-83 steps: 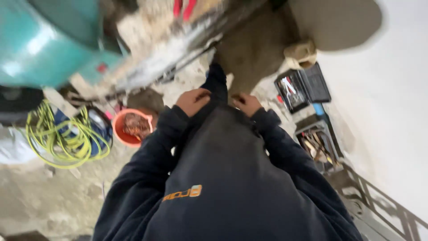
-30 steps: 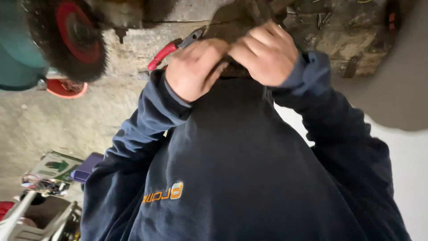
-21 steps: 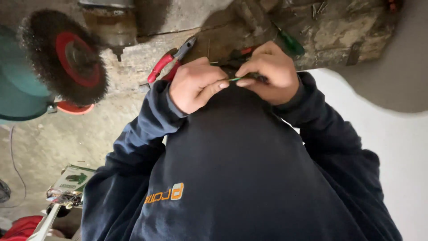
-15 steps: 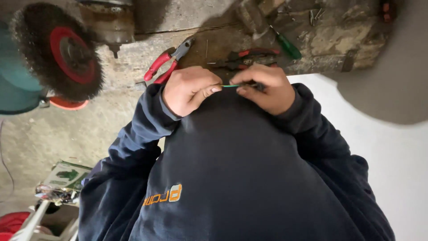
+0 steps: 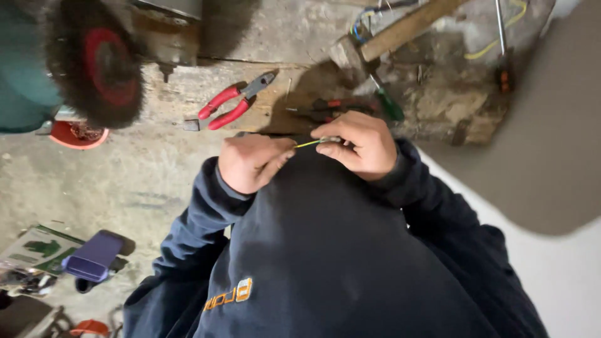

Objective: Stripping insulation from electrical wires using pliers at a workbench.

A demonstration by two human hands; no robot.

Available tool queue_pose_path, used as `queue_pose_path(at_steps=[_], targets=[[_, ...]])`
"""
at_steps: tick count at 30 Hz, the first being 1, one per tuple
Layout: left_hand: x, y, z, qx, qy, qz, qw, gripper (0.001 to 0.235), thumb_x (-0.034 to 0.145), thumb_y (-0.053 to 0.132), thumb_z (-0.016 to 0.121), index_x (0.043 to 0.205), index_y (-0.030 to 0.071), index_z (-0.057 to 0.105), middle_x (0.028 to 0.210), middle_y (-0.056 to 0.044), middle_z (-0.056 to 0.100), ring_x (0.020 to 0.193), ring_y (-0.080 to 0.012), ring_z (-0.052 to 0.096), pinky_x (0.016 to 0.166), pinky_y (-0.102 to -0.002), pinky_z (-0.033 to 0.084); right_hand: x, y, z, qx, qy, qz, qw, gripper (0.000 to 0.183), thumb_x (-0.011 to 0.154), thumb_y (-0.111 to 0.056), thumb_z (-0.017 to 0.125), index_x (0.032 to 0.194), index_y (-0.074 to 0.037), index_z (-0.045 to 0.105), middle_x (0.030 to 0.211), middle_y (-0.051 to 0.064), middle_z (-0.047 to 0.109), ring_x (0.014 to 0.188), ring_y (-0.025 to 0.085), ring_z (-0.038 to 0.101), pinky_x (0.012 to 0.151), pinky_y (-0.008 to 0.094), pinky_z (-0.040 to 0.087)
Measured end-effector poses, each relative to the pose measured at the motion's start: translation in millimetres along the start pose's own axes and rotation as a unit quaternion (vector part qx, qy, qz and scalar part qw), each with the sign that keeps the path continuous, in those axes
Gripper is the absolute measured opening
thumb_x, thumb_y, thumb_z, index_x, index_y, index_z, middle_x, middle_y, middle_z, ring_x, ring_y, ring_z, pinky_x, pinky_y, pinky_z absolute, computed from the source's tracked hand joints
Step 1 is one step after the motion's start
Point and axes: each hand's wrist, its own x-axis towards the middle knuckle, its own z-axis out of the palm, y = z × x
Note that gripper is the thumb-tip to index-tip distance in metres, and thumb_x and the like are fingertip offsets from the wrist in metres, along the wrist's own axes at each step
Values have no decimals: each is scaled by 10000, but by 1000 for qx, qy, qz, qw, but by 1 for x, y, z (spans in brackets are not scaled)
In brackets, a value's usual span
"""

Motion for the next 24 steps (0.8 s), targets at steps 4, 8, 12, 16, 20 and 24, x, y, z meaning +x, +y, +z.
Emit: queue_pose_path(at_steps=[4,8,12,16,20,24], targets=[[0,4,7,-23,55,-47,997,149,951,158,735,1069,69,753,800,-90,699,682,-272,678,617,-381,524,-20,37,20,51,87,53,993,121,1003,-119,749,1077,-26,727,944,92,711,810,190,690,750,293,532],[2,-3,12,-8,79,-41,996,140,965,163,731,1074,75,735,842,-91,714,729,-274,693,645,-385,525,-27,52,26,231,95,65,966,175,1072,-171,676,1067,-1,716,993,94,735,848,151,704,780,259,547],[8,-1,6,-14,61,-11,998,160,954,154,719,1092,79,744,854,-92,724,746,-285,692,660,-388,534,-11,33,25,208,139,56,967,271,1022,-210,669,1112,46,674,1022,119,690,845,135,641,761,258,505],[16,-9,9,-31,39,17,999,163,983,163,698,1122,84,725,915,-91,724,817,-297,708,719,-401,555,-14,45,30,119,172,101,973,241,1059,-206,613,1017,1,729,816,58,682,701,132,664,673,261,520],[34,1,13,-13,23,-1,1000,237,970,127,659,1190,58,711,975,-111,715,859,-332,692,729,-411,556,6,21,20,-5,206,39,978,219,1080,-178,646,1010,16,720,862,109,681,763,192,677,721,306,531],[38,1,27,-70,-4,-19,997,172,981,207,683,1088,74,700,942,-116,700,856,-341,688,714,-425,544,0,32,18,11,130,54,990,262,1042,-186,638,880,18,670,773,102,629,684,191,617,646,314,484]])
